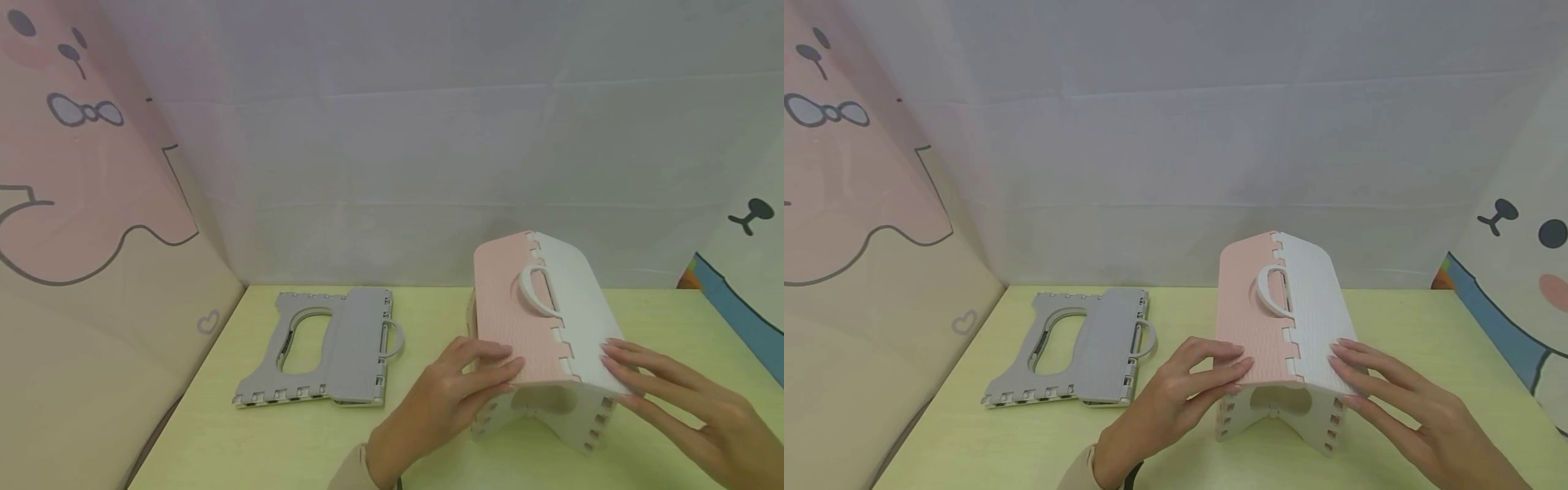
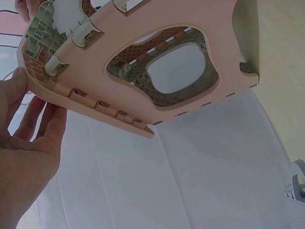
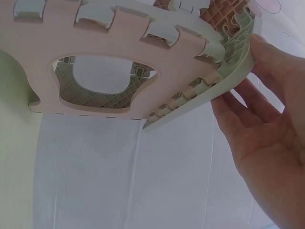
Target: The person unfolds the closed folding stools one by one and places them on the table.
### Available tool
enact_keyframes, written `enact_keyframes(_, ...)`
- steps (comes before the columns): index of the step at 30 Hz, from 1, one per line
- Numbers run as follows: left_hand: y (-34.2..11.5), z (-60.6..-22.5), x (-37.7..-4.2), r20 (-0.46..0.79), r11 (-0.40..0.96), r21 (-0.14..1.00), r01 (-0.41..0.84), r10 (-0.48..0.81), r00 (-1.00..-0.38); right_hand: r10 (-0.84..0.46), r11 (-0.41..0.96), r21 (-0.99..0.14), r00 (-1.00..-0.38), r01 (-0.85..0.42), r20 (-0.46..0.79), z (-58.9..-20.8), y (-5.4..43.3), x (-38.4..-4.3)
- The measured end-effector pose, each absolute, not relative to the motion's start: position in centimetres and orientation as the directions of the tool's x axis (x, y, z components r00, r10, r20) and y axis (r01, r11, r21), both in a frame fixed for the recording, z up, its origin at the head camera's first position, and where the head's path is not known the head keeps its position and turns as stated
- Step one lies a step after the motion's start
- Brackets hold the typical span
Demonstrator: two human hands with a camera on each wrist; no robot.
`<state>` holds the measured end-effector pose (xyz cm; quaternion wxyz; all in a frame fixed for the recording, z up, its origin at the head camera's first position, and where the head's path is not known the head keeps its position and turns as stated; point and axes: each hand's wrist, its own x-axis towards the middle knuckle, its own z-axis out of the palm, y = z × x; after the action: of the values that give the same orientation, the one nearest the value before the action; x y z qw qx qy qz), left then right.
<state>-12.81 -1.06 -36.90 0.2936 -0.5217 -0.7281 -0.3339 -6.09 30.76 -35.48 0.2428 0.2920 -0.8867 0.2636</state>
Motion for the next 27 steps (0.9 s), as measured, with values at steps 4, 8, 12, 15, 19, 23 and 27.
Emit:
enact_keyframes(4, -1.05, -36.91, -12.79, 0.776, 0.232, 0.180, 0.956, 0.564, -0.283, -0.391, 0.697, -0.318, -0.712, -0.643, 0.583, -35.41, 30.73, -6.08)
enact_keyframes(8, -1.01, -36.88, -12.79, 0.779, 0.235, 0.172, 0.957, 0.562, -0.278, -0.394, 0.700, -0.306, -0.706, -0.646, 0.588, -35.43, 30.75, -6.12)
enact_keyframes(12, -0.98, -36.87, -12.79, 0.778, 0.240, 0.168, 0.956, 0.564, -0.278, -0.397, 0.701, -0.301, -0.704, -0.646, 0.588, -35.45, 30.78, -6.14)
enact_keyframes(15, -0.95, -36.88, -12.80, 0.777, 0.242, 0.165, 0.956, 0.565, -0.277, -0.398, 0.702, -0.299, -0.705, -0.646, 0.588, -35.46, 30.81, -6.13)
enact_keyframes(19, -0.95, -36.91, -12.79, 0.777, 0.241, 0.166, 0.956, 0.565, -0.277, -0.400, 0.700, -0.299, -0.704, -0.648, 0.588, -35.50, 30.87, -6.15)
enact_keyframes(23, -0.98, -36.91, -12.75, 0.772, 0.239, 0.179, 0.954, 0.568, -0.287, -0.403, 0.694, -0.304, -0.702, -0.653, 0.588, -35.57, 30.92, -6.22)
enact_keyframes(27, -1.00, -36.86, -12.67, 0.763, 0.242, 0.193, 0.951, 0.572, -0.300, -0.406, 0.691, -0.300, -0.697, -0.657, 0.590, -35.66, 31.00, -6.31)
